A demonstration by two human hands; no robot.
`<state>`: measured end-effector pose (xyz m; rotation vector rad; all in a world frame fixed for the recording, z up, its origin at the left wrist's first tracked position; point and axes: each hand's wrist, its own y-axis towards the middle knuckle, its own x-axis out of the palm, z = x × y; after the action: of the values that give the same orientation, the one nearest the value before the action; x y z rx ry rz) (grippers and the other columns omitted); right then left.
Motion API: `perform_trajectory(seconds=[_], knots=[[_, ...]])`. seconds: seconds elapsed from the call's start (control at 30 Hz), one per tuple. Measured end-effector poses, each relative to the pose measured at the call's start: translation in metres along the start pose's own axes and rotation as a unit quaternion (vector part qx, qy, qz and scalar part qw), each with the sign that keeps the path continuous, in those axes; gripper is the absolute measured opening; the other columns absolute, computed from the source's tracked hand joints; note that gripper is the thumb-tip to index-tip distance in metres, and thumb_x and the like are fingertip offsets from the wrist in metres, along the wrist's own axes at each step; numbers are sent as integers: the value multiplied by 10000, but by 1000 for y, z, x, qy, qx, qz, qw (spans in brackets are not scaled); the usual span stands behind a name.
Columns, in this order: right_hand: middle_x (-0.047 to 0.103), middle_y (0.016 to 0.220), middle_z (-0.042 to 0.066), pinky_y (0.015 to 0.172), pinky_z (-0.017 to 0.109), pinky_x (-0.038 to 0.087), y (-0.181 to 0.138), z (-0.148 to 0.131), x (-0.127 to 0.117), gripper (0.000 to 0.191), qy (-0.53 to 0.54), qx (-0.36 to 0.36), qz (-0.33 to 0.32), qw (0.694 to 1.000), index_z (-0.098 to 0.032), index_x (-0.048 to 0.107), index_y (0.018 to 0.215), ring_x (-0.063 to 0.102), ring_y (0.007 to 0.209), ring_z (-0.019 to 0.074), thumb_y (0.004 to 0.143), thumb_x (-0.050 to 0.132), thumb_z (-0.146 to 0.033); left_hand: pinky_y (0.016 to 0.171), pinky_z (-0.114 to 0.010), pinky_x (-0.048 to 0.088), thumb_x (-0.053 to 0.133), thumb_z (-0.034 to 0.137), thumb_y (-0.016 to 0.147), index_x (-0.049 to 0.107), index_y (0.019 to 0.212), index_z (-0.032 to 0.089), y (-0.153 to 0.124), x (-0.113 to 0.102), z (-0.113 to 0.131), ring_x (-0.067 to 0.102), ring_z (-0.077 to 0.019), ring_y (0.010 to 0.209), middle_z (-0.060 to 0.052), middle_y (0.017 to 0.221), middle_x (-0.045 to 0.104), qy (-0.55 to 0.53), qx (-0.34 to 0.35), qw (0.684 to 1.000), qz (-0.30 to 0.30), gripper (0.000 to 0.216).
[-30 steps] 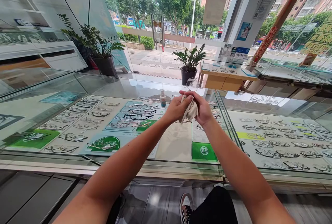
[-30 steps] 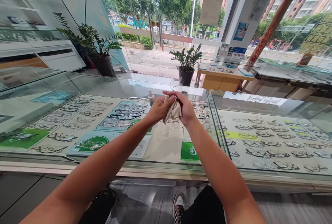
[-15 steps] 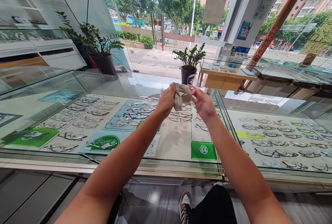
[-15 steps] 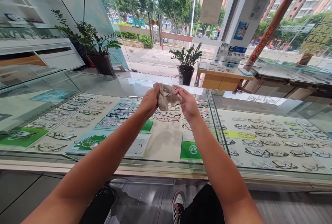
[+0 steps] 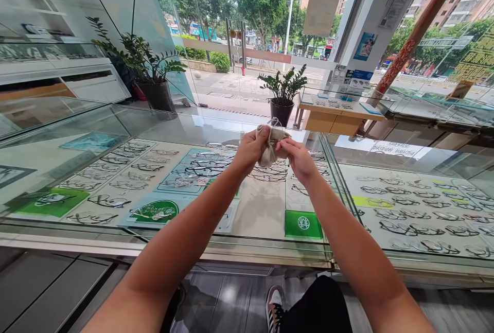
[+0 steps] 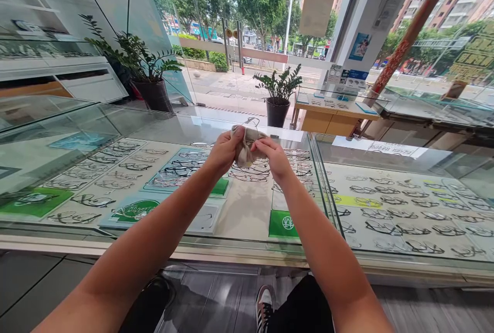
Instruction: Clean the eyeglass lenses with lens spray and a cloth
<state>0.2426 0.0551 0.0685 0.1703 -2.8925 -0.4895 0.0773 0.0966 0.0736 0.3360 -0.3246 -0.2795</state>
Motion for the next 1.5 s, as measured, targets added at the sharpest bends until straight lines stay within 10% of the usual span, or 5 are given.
perform_trajectory(seconds=[0.7, 1.5], knots=[[669, 766, 16, 759, 325, 472, 0, -9, 2, 385, 57, 55, -5, 997, -225, 761, 660, 574, 824, 185, 695, 947, -561, 721, -280, 605, 1093, 512, 696, 831, 965, 147, -1, -3, -1, 724, -161, 728, -52, 869, 825, -55, -25, 996, -60, 524], [670, 812, 31, 990, 399, 414, 3, 0, 1, 353, -40, 20, -64, 997, -238, 753, 647, 569, 944, 232, 800, 818, -549, 533, -253, 511, 936, 868, 708, 711, 665, 158, -4, 8, 8, 617, -139, 508, -42, 548, 687, -15, 8, 1000, -10, 746]])
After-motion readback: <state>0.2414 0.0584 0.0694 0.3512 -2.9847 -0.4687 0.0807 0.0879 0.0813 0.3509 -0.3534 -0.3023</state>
